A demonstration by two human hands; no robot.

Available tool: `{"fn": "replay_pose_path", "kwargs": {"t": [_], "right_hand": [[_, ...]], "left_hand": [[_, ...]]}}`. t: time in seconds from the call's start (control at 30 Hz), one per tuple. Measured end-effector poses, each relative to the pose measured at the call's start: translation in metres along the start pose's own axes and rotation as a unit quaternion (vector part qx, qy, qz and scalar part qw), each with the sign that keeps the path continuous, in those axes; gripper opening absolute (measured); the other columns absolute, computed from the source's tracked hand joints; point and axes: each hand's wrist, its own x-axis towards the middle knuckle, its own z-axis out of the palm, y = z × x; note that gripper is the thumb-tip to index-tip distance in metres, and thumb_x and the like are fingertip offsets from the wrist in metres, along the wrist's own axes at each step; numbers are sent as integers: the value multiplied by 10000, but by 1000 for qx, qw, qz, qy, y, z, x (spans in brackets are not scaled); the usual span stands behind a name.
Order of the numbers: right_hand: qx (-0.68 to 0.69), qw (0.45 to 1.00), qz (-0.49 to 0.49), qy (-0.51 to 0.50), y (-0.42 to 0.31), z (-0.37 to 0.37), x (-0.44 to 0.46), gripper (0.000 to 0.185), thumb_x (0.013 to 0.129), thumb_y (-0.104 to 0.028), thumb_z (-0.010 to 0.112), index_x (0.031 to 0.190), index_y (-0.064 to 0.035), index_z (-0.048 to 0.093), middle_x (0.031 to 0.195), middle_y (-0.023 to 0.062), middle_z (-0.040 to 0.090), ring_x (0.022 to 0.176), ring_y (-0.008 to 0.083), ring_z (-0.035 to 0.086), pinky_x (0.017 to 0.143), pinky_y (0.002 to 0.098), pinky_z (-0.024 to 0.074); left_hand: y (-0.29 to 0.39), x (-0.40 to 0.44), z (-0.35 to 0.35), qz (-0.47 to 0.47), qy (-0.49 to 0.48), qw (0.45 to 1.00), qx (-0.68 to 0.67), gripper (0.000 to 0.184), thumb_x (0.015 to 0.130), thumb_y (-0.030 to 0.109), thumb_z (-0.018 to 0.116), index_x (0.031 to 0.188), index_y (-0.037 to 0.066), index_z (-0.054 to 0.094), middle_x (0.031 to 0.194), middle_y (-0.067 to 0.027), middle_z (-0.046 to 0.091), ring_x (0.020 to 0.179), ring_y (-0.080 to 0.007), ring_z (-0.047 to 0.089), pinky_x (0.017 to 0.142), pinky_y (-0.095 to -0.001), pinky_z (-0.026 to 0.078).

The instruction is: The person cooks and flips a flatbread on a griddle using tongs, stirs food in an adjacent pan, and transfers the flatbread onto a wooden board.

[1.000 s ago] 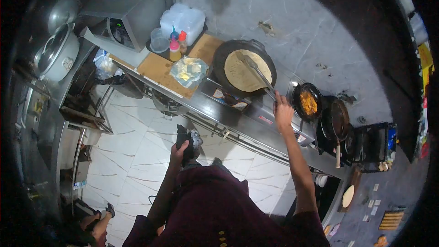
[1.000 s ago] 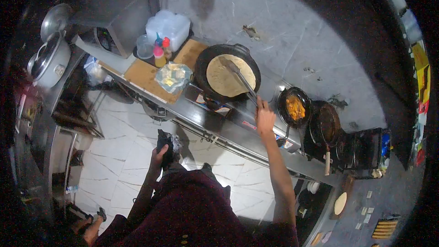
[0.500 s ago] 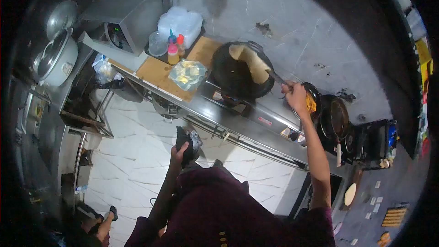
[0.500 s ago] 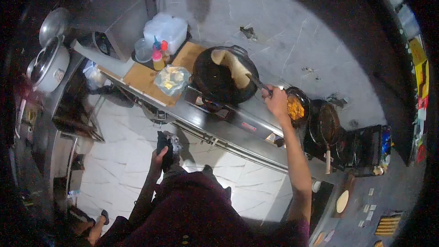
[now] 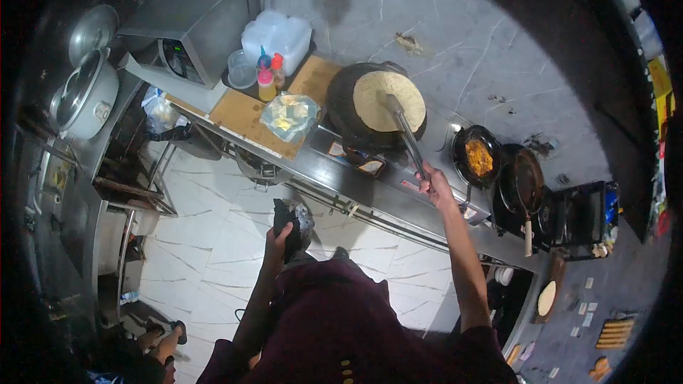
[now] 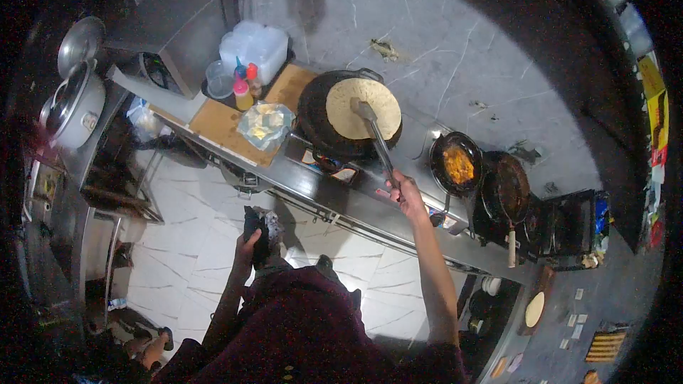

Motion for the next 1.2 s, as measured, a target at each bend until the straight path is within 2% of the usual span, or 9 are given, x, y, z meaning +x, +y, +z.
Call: {"fn": "replay_pose_path", "kwargs": {"t": [0.07, 0.17, 0.27, 0.37, 0.47, 0.57, 0.77, 0.97, 1.2], "right_hand": [[-22, 999, -16, 27, 3, 13, -11, 336, 952, -310, 504, 1085, -13, 585, 685, 13, 547, 428, 41, 352, 372, 200, 292], [-52, 998, -23, 41, 8, 23, -25, 301, 927, -266, 551, 1092, -17, 578, 746, 40, 598, 446, 47, 401, 374, 187, 311], [-48, 998, -31, 38, 23, 24, -22, 265, 917, -259, 567, 1034, -26, 609, 724, 41, 600, 452, 46, 404, 376, 184, 300], [-24, 996, -36, 83, 38, 30, -18, 245, 905, -265, 587, 998, -44, 636, 684, 36, 582, 446, 48, 392, 379, 183, 284], [27, 997, -6, 66, 35, 42, -26, 209, 900, -261, 594, 971, -65, 612, 669, 33, 565, 441, 50, 386, 380, 192, 277], [24, 996, -15, 83, 35, 53, -32, 147, 939, -215, 516, 977, -80, 562, 679, 22, 539, 432, 46, 330, 373, 202, 250], [-8, 997, -2, 71, 38, 58, -52, 179, 944, -255, 522, 875, -90, 525, 685, 26, 539, 452, 36, 335, 384, 194, 243], [-74, 997, 10, 19, 18, 38, -95, 292, 939, -317, 545, 1037, -44, 579, 692, 32, 559, 450, 42, 358, 384, 200, 261], [-45, 999, -9, 21, 40, 44, -78, 266, 946, -291, 529, 1046, -49, 572, 719, 21, 568, 464, 38, 373, 391, 185, 279]], "left_hand": [[7, -4, 2, -4, -4, 1000, 2, 312, 858, 278, 644, 1012, 9, 613, 872, -54, 624, 759, -155, 614, 668, -289, 503], [8, -4, 5, -16, -4, 1000, 5, 320, 854, 283, 650, 1008, 5, 613, 867, -52, 624, 761, -156, 613, 668, -286, 501], [4, 0, 7, -11, -14, 1000, 4, 333, 849, 292, 654, 1003, 0, 613, 852, -50, 623, 751, -157, 612, 657, -283, 498], [-8, 9, 2, 0, -25, 1000, -2, 346, 847, 304, 654, 1000, -3, 614, 837, -50, 623, 734, -157, 611, 642, -282, 496], [-14, 11, -2, 14, -26, 1000, -3, 356, 846, 313, 652, 1005, -4, 614, 840, -54, 626, 733, -159, 613, 643, -285, 495], [-4, 2, 0, 11, -18, 1000, 2, 362, 847, 313, 650, 1022, -1, 613, 860, -60, 632, 757, -161, 616, 664, -289, 496], [-3, 0, -3, -7, -7, 1000, 15, 370, 849, 306, 650, 1058, 4, 610, 907, -67, 639, 796, -171, 623, 705, -297, 499], [-11, 10, -12, -10, -13, 1000, -8, 388, 839, 295, 668, 1081, -1, 607, 946, -77, 645, 821, -181, 629, 730, -304, 504], [-13, 15, -1, -23, -7, 1000, 0, 399, 828, 305, 685, 1069, -2, 606, 914, -67, 638, 800, -175, 623, 702, -300, 505]]}}
